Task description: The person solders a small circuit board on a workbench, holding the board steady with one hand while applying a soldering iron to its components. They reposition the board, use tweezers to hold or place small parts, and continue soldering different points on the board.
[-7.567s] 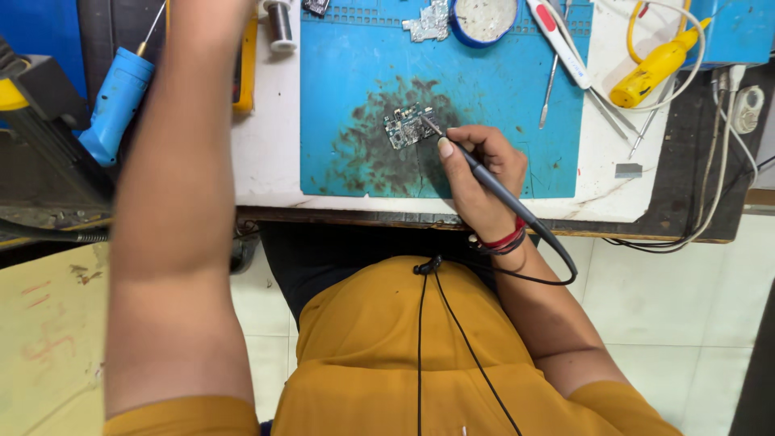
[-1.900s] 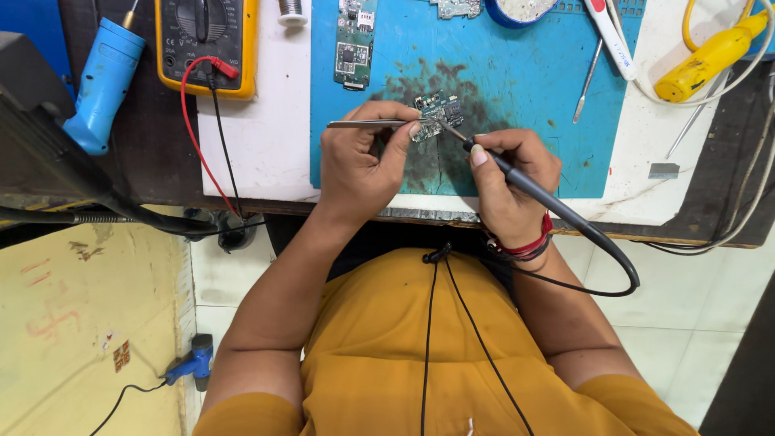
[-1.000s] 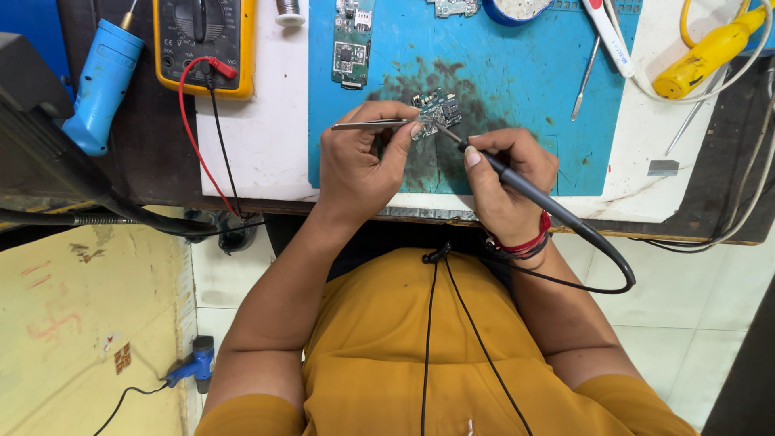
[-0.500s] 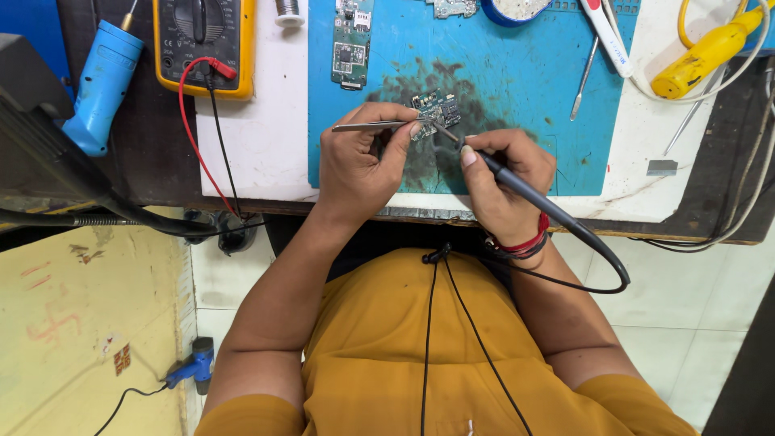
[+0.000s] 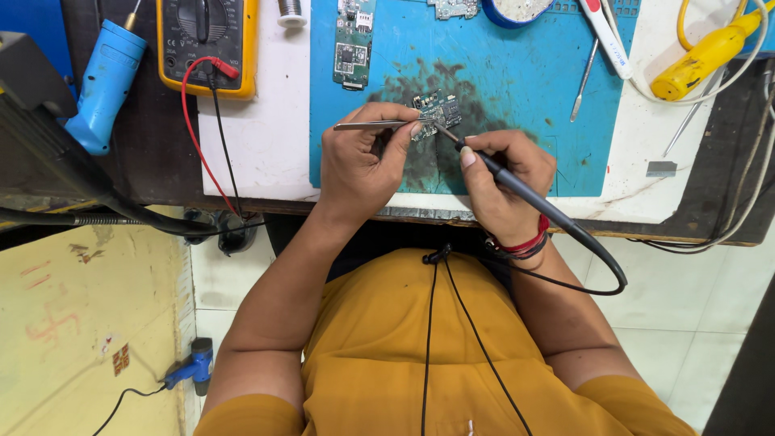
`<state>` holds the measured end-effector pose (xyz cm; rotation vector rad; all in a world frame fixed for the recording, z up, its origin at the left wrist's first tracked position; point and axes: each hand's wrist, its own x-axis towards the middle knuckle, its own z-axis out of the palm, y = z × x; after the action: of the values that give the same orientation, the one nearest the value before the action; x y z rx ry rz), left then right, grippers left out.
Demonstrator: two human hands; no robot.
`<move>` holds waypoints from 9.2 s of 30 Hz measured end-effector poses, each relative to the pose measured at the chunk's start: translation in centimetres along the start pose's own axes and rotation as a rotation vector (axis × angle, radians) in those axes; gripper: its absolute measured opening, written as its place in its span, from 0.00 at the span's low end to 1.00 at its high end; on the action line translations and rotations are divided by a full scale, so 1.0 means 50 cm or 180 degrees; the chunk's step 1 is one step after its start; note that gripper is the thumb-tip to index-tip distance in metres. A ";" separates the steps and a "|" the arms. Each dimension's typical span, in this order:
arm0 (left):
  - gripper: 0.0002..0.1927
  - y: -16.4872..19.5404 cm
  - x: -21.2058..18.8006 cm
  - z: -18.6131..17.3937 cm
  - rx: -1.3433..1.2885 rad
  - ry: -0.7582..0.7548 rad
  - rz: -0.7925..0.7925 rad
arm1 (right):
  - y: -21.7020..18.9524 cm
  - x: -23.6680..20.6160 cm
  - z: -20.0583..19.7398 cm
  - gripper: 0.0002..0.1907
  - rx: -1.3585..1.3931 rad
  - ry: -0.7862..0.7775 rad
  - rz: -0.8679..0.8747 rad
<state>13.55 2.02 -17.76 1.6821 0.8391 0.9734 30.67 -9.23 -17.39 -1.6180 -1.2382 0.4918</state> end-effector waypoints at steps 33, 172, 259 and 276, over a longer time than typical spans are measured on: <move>0.03 0.001 0.001 0.001 0.0019 0.0065 0.0005 | -0.007 0.004 0.000 0.05 -0.0018 0.0081 0.0104; 0.10 0.019 -0.081 -0.081 0.1301 0.0140 0.0500 | -0.250 0.006 -0.171 0.37 0.3356 -0.3279 0.1766; 0.05 0.003 -0.002 0.000 0.0362 0.0019 0.0081 | -0.015 0.016 0.019 0.05 0.0270 0.0004 0.0198; 0.06 0.004 0.000 0.000 0.0337 0.0061 0.0126 | -0.015 0.016 0.020 0.05 0.0212 0.0046 0.0164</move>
<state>13.57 1.94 -17.57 1.7881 0.8862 0.9882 29.84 -8.06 -16.99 -1.5976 -1.1599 0.5471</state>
